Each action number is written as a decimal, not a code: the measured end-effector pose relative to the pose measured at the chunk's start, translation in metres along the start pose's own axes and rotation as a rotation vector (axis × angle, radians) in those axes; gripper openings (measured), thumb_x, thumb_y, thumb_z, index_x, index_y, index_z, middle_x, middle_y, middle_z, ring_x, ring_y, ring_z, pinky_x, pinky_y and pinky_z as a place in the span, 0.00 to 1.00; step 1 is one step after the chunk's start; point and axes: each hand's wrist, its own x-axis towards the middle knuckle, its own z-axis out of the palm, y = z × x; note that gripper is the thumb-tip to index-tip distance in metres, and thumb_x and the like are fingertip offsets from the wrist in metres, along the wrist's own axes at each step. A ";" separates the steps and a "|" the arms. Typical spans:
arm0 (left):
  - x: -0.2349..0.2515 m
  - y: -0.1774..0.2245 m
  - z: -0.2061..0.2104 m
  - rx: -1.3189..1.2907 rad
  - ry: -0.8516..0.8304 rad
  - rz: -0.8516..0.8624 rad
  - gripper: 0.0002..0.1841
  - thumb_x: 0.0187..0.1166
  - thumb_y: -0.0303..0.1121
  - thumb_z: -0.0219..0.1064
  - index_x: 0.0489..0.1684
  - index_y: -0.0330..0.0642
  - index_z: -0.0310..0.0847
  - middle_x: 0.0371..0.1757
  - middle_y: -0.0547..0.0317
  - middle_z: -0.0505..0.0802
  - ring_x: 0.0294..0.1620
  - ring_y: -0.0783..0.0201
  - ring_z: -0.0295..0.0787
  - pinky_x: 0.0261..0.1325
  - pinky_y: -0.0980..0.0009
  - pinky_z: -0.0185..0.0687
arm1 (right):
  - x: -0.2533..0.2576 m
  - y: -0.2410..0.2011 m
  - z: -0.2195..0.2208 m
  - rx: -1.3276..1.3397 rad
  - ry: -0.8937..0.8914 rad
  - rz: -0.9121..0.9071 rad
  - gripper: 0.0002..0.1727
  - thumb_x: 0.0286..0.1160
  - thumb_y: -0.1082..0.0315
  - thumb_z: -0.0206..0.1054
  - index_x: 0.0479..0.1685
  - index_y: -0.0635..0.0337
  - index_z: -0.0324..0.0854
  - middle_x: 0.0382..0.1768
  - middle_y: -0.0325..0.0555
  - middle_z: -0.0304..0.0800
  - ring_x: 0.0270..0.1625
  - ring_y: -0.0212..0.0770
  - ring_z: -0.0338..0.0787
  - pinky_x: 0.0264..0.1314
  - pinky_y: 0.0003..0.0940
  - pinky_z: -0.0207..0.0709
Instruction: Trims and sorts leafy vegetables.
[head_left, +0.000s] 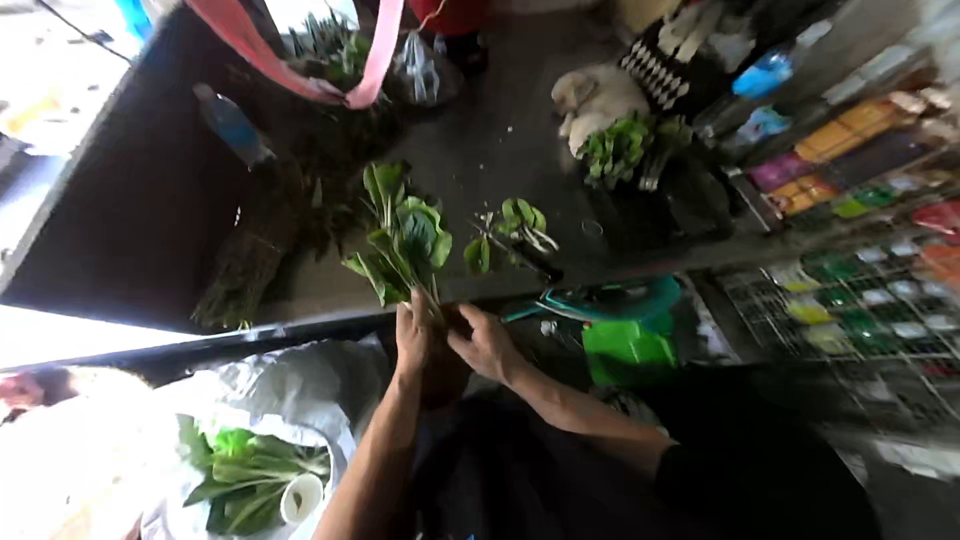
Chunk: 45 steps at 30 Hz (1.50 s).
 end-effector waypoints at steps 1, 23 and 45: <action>-0.003 -0.001 -0.005 -0.035 -0.017 -0.017 0.23 0.93 0.47 0.47 0.61 0.32 0.72 0.35 0.58 0.89 0.35 0.70 0.88 0.44 0.68 0.89 | -0.005 0.000 0.005 0.080 0.004 0.035 0.19 0.76 0.68 0.66 0.63 0.66 0.85 0.56 0.50 0.94 0.60 0.34 0.92 0.68 0.33 0.84; -0.017 -0.019 0.000 -0.511 -0.272 0.062 0.30 0.50 0.52 0.90 0.39 0.40 0.84 0.27 0.60 0.93 0.25 0.68 0.90 0.33 0.69 0.89 | -0.025 0.001 -0.024 0.443 0.005 0.028 0.14 0.78 0.76 0.68 0.60 0.71 0.80 0.47 0.46 0.94 0.45 0.38 0.95 0.51 0.35 0.93; -0.029 -0.018 0.029 0.314 0.182 0.075 0.36 0.59 0.29 0.82 0.71 0.34 0.71 0.45 0.55 0.93 0.45 0.69 0.91 0.53 0.66 0.88 | 0.010 -0.021 -0.030 -0.124 0.135 -0.009 0.16 0.77 0.59 0.74 0.50 0.64 0.87 0.37 0.46 0.93 0.42 0.35 0.93 0.51 0.39 0.89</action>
